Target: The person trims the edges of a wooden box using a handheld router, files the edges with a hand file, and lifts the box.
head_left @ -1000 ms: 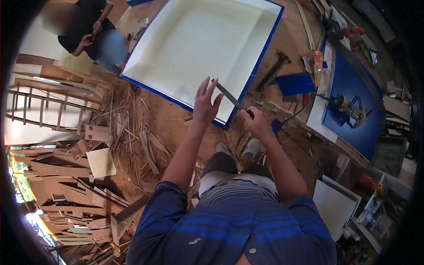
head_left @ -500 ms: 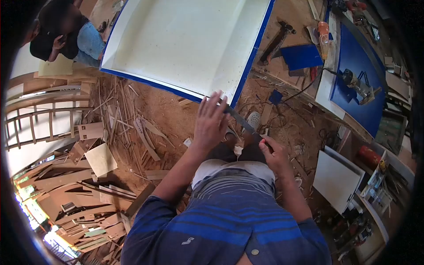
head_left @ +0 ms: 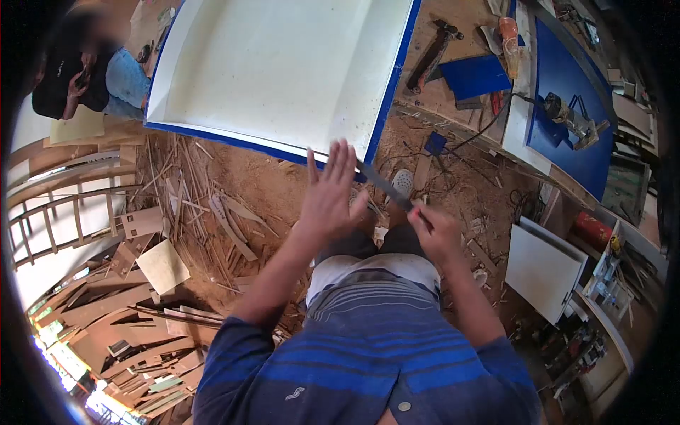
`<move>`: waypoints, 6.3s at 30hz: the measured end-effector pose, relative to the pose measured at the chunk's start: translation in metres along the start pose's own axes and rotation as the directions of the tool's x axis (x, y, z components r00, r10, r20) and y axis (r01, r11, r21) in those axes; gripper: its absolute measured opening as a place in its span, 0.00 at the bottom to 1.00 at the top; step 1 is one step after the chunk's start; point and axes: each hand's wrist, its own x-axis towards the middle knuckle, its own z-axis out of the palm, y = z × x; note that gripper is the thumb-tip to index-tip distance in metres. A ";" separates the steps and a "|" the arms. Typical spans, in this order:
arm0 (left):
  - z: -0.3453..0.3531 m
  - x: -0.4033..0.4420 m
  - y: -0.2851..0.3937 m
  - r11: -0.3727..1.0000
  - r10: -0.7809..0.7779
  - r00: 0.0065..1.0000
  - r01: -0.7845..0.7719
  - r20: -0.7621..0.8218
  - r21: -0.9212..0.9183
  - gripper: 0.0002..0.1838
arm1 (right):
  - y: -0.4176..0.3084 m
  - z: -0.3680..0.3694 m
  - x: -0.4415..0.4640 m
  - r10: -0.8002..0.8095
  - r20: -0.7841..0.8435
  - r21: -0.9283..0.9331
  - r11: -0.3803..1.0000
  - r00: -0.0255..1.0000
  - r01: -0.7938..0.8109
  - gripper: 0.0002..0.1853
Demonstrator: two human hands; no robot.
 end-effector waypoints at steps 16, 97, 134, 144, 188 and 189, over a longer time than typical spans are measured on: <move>0.001 0.020 -0.003 0.998 -0.032 0.999 0.033 -0.035 0.053 0.54 | 0.005 0.014 0.024 0.013 -0.010 0.004 1.000 1.000 -0.013 0.16; -0.042 0.323 0.059 0.889 -0.449 0.886 0.456 -0.116 0.044 0.31 | 0.117 -0.101 0.197 0.417 -0.193 0.372 0.869 0.888 -0.327 0.21; -0.004 0.062 0.088 0.946 -0.004 0.990 -0.042 -0.140 -0.320 0.22 | 0.078 -0.107 0.168 0.184 -0.108 0.244 0.958 0.977 -0.153 0.17; -0.024 0.058 0.050 0.973 -0.066 0.998 0.064 -0.002 -0.223 0.47 | 0.056 -0.077 0.068 -0.132 0.184 -0.008 0.991 0.974 0.135 0.15; -0.034 0.246 0.027 0.987 -0.120 0.993 0.121 0.017 -0.105 0.56 | 0.058 -0.146 0.249 -0.127 0.234 -0.097 0.983 0.964 0.153 0.13; -0.031 0.247 0.030 0.985 -0.118 0.993 0.115 -0.017 -0.132 0.57 | 0.059 -0.145 0.258 -0.120 0.245 -0.105 0.983 0.962 0.150 0.13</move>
